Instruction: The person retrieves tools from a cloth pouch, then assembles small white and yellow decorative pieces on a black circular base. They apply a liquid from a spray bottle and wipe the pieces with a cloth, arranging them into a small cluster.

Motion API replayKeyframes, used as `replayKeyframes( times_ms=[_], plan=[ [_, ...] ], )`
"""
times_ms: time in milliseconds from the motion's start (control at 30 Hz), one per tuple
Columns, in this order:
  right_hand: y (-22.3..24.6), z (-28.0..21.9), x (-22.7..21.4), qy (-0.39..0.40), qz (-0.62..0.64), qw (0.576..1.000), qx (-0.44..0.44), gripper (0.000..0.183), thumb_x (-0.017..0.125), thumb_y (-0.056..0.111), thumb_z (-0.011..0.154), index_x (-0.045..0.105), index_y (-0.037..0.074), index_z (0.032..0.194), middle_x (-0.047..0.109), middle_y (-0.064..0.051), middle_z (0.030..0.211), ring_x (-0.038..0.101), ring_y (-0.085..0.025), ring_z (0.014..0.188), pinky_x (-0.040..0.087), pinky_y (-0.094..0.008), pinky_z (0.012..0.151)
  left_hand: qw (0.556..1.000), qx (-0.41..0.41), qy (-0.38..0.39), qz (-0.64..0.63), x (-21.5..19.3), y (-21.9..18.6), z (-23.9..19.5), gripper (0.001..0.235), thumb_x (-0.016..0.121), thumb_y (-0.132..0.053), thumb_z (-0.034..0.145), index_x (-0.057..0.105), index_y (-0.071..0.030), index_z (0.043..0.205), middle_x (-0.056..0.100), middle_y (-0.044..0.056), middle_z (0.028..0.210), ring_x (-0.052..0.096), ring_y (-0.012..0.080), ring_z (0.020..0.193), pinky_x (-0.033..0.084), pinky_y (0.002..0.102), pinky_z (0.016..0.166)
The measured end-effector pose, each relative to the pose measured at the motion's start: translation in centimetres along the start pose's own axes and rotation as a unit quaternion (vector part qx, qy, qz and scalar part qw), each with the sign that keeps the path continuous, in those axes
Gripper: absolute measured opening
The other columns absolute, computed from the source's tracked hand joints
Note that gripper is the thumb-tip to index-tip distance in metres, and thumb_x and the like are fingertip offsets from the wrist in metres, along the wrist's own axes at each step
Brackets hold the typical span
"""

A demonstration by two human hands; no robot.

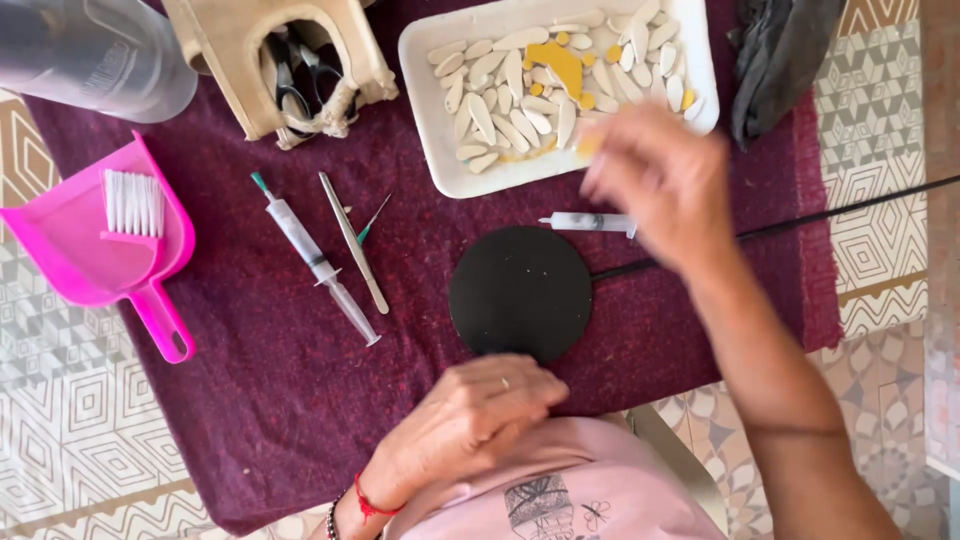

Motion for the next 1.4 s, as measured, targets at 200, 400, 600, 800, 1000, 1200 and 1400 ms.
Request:
replayKeyframes(
  times_ms=[200,400,600,800,1000,1200,1400],
  plan=[
    [2.9,-6.3,4.7,0.118,0.179,0.973,0.084,0.029,0.075,-0.003,0.092,0.071,0.005,0.120,0.074,-0.011,0.100,0.073,-0.014,0.082,0.064,-0.019,0.074,0.956,-0.031,-0.224,0.189,-0.6,4.0,-3.0,0.025,0.043,-0.003,0.105,0.065,0.001,0.115,0.072,0.015,0.112,0.070,0.0347,0.102,0.055,0.048,0.102],
    [3.4,-8.1,6.2,0.004,-0.010,1.000,0.002,0.028,0.080,0.001,0.088,0.078,0.004,0.116,0.074,-0.010,0.097,0.073,-0.023,0.077,0.060,-0.033,0.065,0.889,-0.119,-0.361,0.255,-1.7,5.5,-2.5,0.042,0.069,0.008,0.090,0.063,0.002,0.131,0.076,0.008,0.109,0.072,0.0308,0.106,0.054,0.048,0.103],
    [3.9,-8.9,6.3,-0.002,-0.040,0.997,-0.072,0.024,0.085,0.011,0.086,0.081,0.009,0.109,0.074,-0.005,0.102,0.067,-0.023,0.089,0.053,-0.034,0.074,0.898,-0.115,-0.328,0.268,-0.6,5.5,-1.1,0.050,0.072,0.011,0.085,0.060,0.004,0.133,0.075,0.007,0.110,0.071,0.0281,0.110,0.046,0.052,0.111],
    [2.7,-10.6,6.5,0.008,-0.126,0.988,-0.086,0.041,0.082,0.027,0.090,0.074,0.005,0.124,0.066,-0.011,0.130,0.054,-0.037,0.129,0.041,-0.050,0.108,0.899,-0.112,-0.314,0.286,0.5,6.1,-1.0,0.053,0.073,0.009,0.085,0.058,0.004,0.136,0.075,0.007,0.109,0.070,0.0289,0.110,0.038,0.061,0.115],
    [2.5,-11.1,6.8,-0.045,-0.025,0.997,-0.057,0.088,0.084,0.003,0.084,0.032,-0.013,0.153,0.075,-0.016,0.114,0.066,-0.041,0.115,0.043,-0.058,0.106,0.893,-0.099,-0.307,0.313,0.7,6.6,-0.6,0.065,0.080,0.003,0.084,0.053,0.004,0.143,0.074,0.009,0.111,0.068,0.0306,0.113,0.026,0.070,0.117],
    [2.3,-11.1,6.9,-0.047,-0.016,0.997,-0.057,0.086,0.082,-0.005,0.083,0.031,-0.016,0.151,0.077,-0.014,0.106,0.072,-0.038,0.106,0.047,-0.057,0.100,0.891,-0.093,-0.304,0.323,0.9,6.6,0.1,0.059,0.081,0.001,0.084,0.056,0.006,0.138,0.075,0.007,0.103,0.070,0.0291,0.107,0.028,0.070,0.115],
    [2.5,-10.9,6.7,-0.040,-0.009,0.998,-0.055,0.081,0.079,-0.006,0.083,0.035,-0.015,0.150,0.077,-0.012,0.104,0.073,-0.036,0.103,0.047,-0.057,0.099,0.897,-0.088,-0.303,0.309,1.1,7.0,-0.1,0.056,0.081,0.002,0.084,0.060,0.005,0.135,0.076,0.005,0.102,0.070,0.0277,0.105,0.029,0.070,0.115]
  ],
)
Point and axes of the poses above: each hand's wrist, its own z-axis towards the middle knuckle, its own x-axis out of the palm, y = z × x, the point moved 3 cm from there along z, towards the middle knuckle
